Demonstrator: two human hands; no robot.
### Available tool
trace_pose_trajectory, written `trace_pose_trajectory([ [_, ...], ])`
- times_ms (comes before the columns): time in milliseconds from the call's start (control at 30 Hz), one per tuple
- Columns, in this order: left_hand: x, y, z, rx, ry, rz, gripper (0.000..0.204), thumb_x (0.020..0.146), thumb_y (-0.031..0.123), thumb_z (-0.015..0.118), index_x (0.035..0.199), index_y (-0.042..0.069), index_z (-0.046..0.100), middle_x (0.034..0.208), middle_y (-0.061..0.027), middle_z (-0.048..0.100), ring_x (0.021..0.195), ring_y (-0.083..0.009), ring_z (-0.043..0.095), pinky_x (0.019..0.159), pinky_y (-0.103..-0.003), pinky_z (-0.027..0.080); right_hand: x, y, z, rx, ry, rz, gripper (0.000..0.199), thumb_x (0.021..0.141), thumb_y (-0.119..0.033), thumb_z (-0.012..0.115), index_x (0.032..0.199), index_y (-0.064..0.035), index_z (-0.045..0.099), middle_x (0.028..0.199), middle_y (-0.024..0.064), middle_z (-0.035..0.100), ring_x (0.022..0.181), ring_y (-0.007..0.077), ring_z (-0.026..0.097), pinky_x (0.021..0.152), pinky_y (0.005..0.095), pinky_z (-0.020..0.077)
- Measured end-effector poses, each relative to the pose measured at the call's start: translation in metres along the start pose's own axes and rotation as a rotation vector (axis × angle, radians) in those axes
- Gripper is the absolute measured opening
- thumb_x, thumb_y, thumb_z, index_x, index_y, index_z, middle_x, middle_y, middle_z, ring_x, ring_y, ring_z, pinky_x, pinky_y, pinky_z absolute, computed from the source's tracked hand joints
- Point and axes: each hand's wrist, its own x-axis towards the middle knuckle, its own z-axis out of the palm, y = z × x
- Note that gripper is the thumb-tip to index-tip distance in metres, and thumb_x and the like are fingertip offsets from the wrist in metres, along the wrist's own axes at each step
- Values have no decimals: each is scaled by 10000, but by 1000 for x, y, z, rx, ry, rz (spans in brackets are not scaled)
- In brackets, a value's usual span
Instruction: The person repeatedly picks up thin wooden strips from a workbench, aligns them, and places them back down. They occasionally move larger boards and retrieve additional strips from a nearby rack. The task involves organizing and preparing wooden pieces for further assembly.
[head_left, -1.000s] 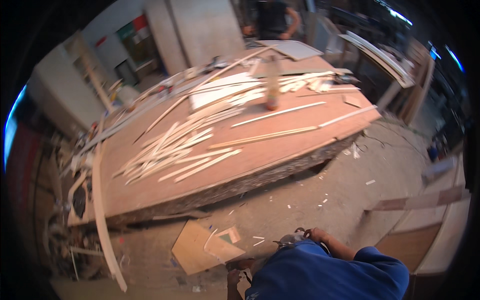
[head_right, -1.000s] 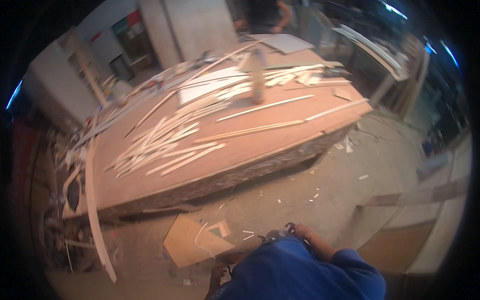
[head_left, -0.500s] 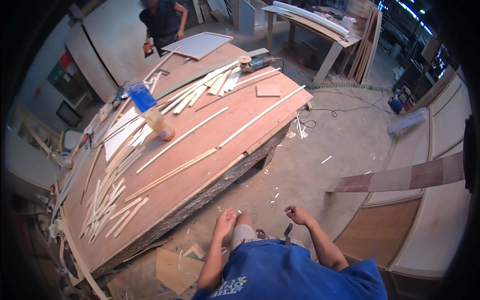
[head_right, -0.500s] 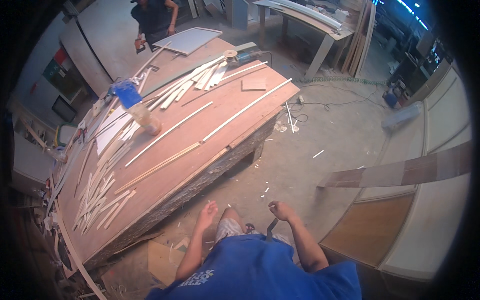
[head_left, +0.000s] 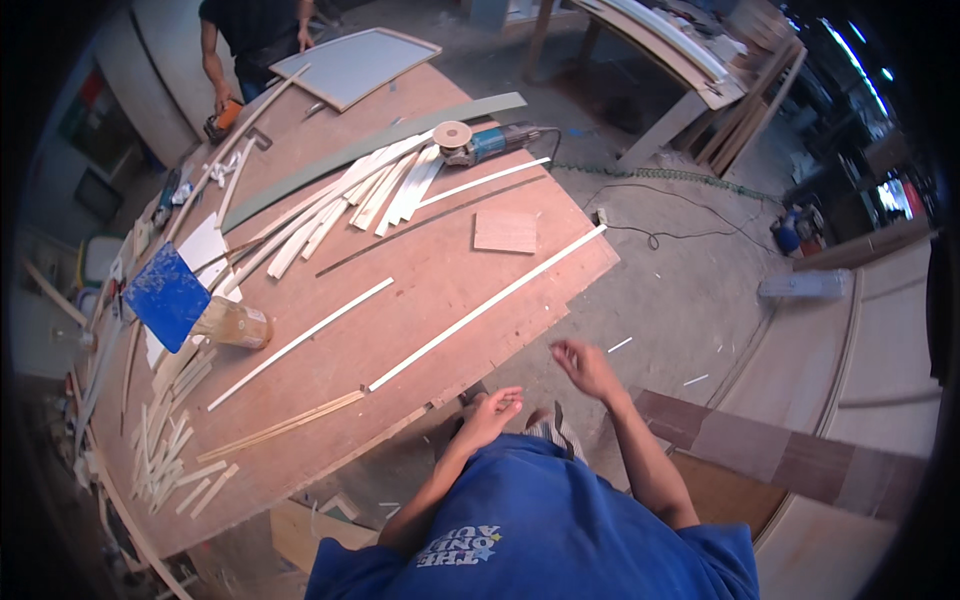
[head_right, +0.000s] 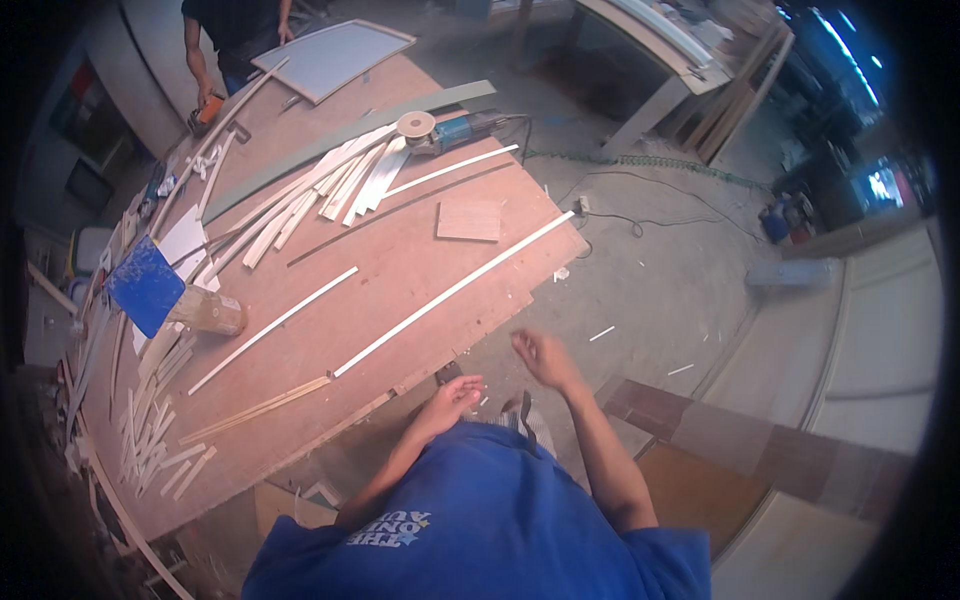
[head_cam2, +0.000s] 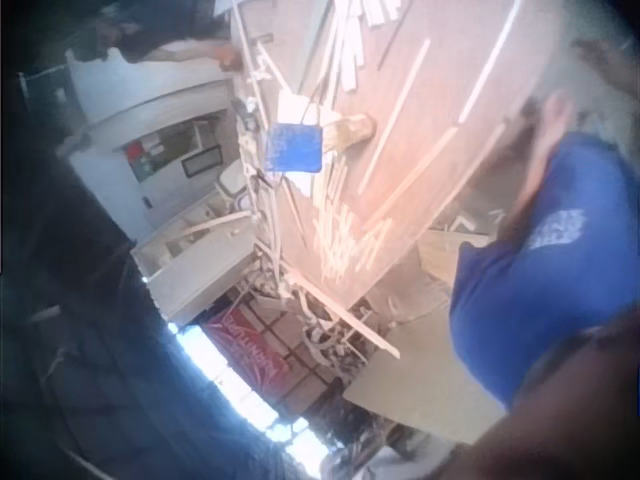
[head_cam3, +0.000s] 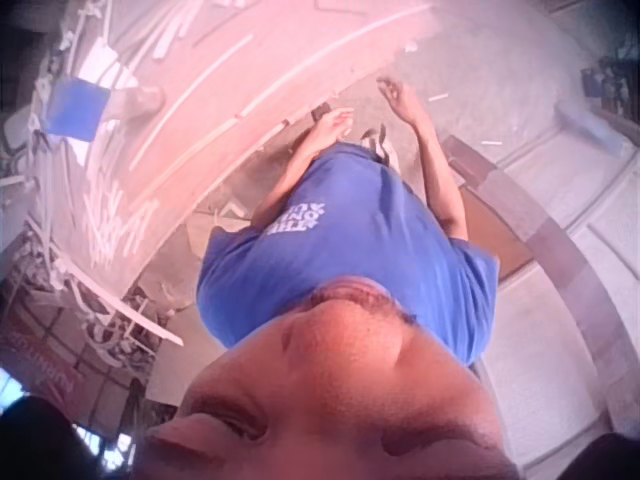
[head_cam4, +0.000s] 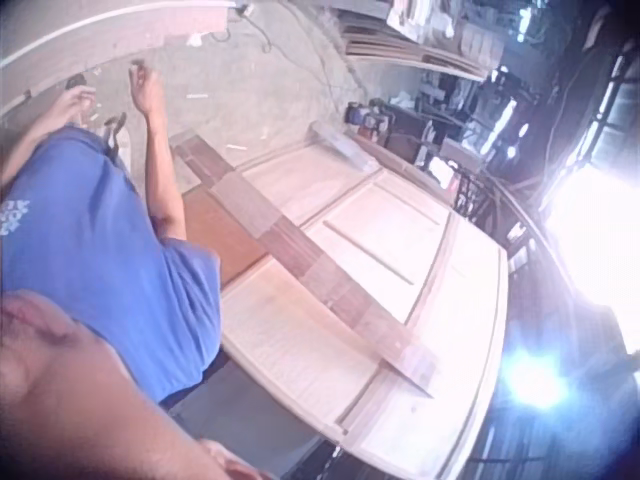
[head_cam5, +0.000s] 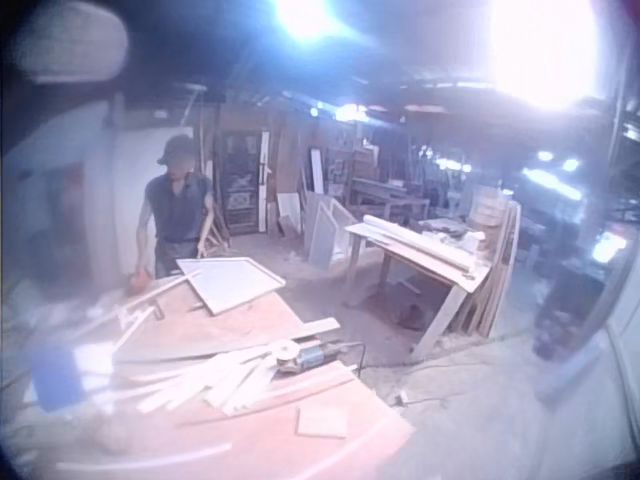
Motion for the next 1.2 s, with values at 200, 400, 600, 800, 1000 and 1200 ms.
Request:
trace_pose_trajectory([
  [200, 26, 37, -7, -105, 287, -71, 386, 1045, 256, 650, 1340, 8, 652, 1171, -112, 753, 1005, -177, 701, 899, -330, 559, 190, -21, -37, -351, 65, -380, 646, 898, -363, 779, 1443, -108, 546, 1344, 222, 570, 1238, 426, 571, 1008, 528, 494],
  [400, 43, 26, 33, -500, 887, -135, 271, 1082, 251, 616, 1211, 24, 688, 940, -32, 716, 864, -101, 679, 761, -244, 537, 279, -39, -37, -661, -269, -545, 1114, 743, -500, 878, 1639, -200, 289, 1495, 211, 416, 1372, 439, 434, 1077, 679, 402],
  [600, 110, 68, 92, -394, 1737, 17, 332, 1065, 177, 603, 1367, 40, 579, 1196, -87, 633, 1087, -169, 614, 889, -311, 516, 319, -46, -56, -528, -532, -754, 1191, 636, -399, 909, 1628, -121, 313, 1323, 269, 476, 1294, 455, 461, 1020, 580, 443],
  [800, 147, 137, 106, 470, 1782, -199, 568, 965, 83, 609, 1520, 82, 489, 1454, -194, 499, 1330, -371, 469, 1116, -477, 417, 273, -44, -126, -746, -655, -1118, 1048, 675, -410, 857, 1581, -108, 427, 1283, 263, 496, 1088, 461, 606, 896, 529, 551],
  [1000, 187, 133, 117, 733, 1520, -274, 681, 900, 93, 601, 1563, 94, 446, 1579, -181, 403, 1381, -427, 394, 1187, -532, 346, 278, -25, -144, -1017, -790, -1137, 1034, 702, -470, 820, 1593, -126, 424, 1285, 245, 519, 1070, 431, 628, 888, 507, 600],
  [1200, 188, 121, 123, 626, 1588, -225, 704, 883, 83, 596, 1562, 27, 416, 1572, -212, 391, 1380, -435, 405, 1175, -552, 345, 266, -39, -119, -1098, -799, -1214, 1016, 730, -518, 775, 1595, -117, 422, 1231, 237, 533, 1028, 428, 645, 761, 514, 634],
])
